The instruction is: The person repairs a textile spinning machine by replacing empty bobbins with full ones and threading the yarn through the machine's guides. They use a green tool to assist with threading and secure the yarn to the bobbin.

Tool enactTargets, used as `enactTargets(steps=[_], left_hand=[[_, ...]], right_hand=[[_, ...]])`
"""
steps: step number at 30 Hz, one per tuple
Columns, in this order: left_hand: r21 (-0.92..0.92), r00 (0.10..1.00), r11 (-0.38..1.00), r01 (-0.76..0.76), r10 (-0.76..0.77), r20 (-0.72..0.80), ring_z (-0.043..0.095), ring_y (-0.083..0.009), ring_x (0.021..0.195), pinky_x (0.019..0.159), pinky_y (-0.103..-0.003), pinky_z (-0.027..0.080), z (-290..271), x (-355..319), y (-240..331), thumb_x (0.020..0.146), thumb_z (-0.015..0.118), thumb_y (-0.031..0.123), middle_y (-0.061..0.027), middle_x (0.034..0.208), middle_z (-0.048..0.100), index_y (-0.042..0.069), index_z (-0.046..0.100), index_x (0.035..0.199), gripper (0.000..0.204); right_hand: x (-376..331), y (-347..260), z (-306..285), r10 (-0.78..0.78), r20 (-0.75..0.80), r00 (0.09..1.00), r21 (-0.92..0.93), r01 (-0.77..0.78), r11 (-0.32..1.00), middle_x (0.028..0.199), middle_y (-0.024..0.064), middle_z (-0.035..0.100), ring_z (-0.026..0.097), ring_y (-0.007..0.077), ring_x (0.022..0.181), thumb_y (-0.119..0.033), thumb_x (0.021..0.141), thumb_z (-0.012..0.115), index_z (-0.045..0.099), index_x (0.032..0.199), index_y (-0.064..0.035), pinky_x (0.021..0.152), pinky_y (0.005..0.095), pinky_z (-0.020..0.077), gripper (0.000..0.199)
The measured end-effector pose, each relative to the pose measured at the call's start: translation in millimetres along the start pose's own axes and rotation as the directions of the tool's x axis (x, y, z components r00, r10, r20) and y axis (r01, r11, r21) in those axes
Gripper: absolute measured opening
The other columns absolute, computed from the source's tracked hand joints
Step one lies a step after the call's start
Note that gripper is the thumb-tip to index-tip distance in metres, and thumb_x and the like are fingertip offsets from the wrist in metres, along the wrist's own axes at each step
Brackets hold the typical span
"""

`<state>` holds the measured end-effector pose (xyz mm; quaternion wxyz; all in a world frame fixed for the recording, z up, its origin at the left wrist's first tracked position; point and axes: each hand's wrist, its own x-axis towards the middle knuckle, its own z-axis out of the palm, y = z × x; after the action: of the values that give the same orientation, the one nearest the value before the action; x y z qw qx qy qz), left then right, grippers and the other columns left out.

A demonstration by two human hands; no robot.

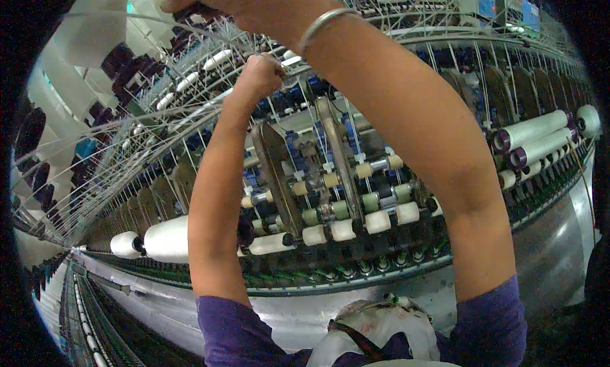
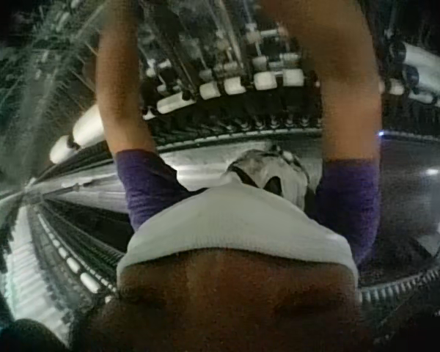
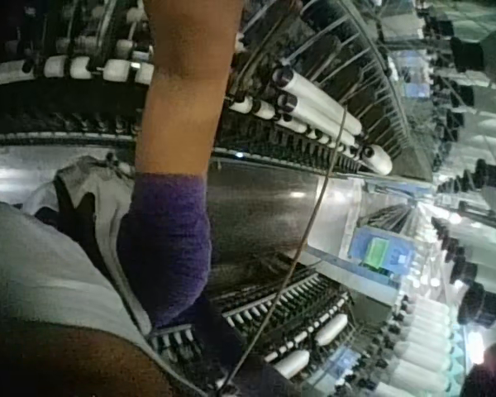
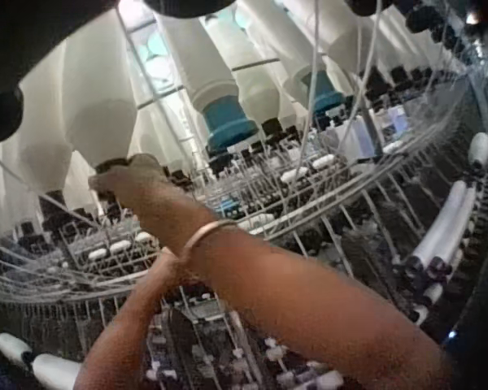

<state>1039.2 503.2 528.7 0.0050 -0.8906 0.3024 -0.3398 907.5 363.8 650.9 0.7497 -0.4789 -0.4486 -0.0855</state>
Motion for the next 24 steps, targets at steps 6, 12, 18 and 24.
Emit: enactTargets(steps=[6, 12, 18, 24], left_hand=[[0.083, 0.99, 0.992, 0.096, -0.104, 0.095, 0.063, -0.041, 0.086, 0.075, -0.048, 0.05, 16.7, -34.2, 21.7, 0.071, 0.059, 0.001, -0.0221, 0.089, 0.065, 0.003, 0.063, 0.096, 0.025], [-0.122, 0.949, 0.976, 0.181, -0.206, -0.239, 0.064, -0.0357, 0.084, 0.069, -0.045, 0.05, 13.7, -53.7, 37.0, 0.081, 0.064, 0.016, -0.0133, 0.088, 0.067, 0.011, 0.064, 0.095, 0.015], [0.231, 0.955, 0.973, 0.003, 0.066, -0.289, 0.057, -0.0222, 0.086, 0.071, -0.037, 0.047, -25.7, -107.6, 75.5, 0.068, 0.073, 0.018, 0.0004, 0.083, 0.063, 0.018, 0.073, 0.073, 0.006], [0.008, 0.938, 0.951, -0.308, 0.305, -0.166, 0.054, -0.023, 0.076, 0.064, -0.034, 0.043, -81.0, -149.6, 116.7, 0.063, 0.073, 0.011, 0.0, 0.075, 0.055, 0.017, 0.072, 0.077, 0.015]], right_hand=[[-10.0, 1.7, 16.2, -0.023, -0.005, 1.0, 0.056, 0.023, 0.998, 0.074, 0.0079, 0.057, 0.055, 0.0177, 0.067, -0.014, 0.082, 0.067, 0.059, 0.086, -0.0001, 0.057, 0.033, 0.043, 0.016], [-46.8, -4.9, -4.0, -0.281, 0.049, 0.958, -0.363, 0.28, 0.889, 0.098, 0.0144, 0.061, 0.059, 0.0226, 0.088, -0.007, 0.086, 0.06, 0.053, 0.108, 0.0059, 0.071, 0.0364, 0.0484, 0.026], [-102.5, 38.7, -37.0, -0.253, -0.154, 0.955, -0.53, 0.137, 0.837, 0.114, 0.0163, 0.061, 0.061, 0.024, 0.099, -0.007, 0.09, 0.058, 0.055, 0.116, 0.004, 0.077, 0.0371, 0.0515, 0.029], [-193.8, 97.4, -45.5, -0.341, 0.343, 0.875, -0.84, 0.448, 0.305, 0.11, 0.0155, 0.064, 0.065, 0.0258, 0.098, -0.003, 0.08, 0.058, 0.05, 0.127, -0.0009, 0.093, 0.0354, 0.0471, 0.047]])
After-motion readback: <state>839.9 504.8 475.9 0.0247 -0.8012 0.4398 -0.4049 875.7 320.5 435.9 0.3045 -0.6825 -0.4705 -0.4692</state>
